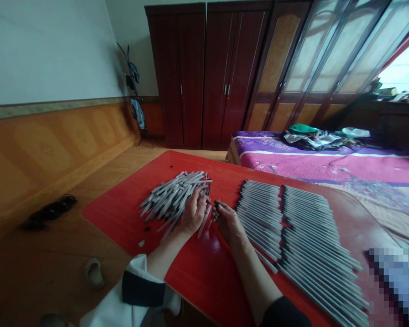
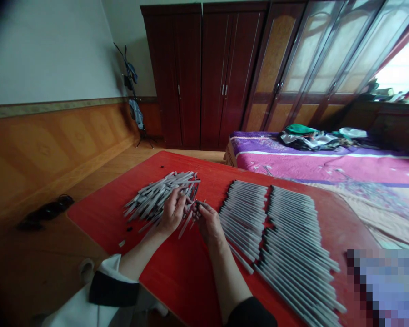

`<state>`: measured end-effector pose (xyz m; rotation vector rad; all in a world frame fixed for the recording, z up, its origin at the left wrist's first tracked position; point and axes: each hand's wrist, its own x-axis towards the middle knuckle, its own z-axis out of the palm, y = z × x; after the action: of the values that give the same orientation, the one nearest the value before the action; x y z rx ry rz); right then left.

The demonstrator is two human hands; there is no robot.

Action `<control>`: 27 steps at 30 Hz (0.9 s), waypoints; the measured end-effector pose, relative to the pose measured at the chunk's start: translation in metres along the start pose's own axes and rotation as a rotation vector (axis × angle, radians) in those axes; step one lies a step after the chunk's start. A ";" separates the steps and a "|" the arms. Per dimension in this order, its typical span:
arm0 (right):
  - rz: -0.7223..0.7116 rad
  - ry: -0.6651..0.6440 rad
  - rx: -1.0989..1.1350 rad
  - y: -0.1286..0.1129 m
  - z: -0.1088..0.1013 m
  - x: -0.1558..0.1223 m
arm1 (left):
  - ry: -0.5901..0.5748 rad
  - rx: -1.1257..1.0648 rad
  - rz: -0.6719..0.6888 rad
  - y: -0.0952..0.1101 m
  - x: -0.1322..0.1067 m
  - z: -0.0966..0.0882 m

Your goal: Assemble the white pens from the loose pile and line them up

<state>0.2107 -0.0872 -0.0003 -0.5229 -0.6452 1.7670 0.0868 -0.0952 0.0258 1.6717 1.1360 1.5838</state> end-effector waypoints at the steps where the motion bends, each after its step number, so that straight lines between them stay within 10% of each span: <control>1: 0.003 0.010 0.003 0.000 -0.001 0.001 | -0.005 0.014 0.004 -0.002 -0.001 -0.001; 27: -0.144 0.174 -0.082 -0.011 0.014 0.007 | -0.259 0.014 -0.027 0.000 -0.007 -0.003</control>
<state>0.2077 -0.0804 0.0178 -0.6619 -0.6192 1.5462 0.0848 -0.1017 0.0231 1.8012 1.0336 1.2998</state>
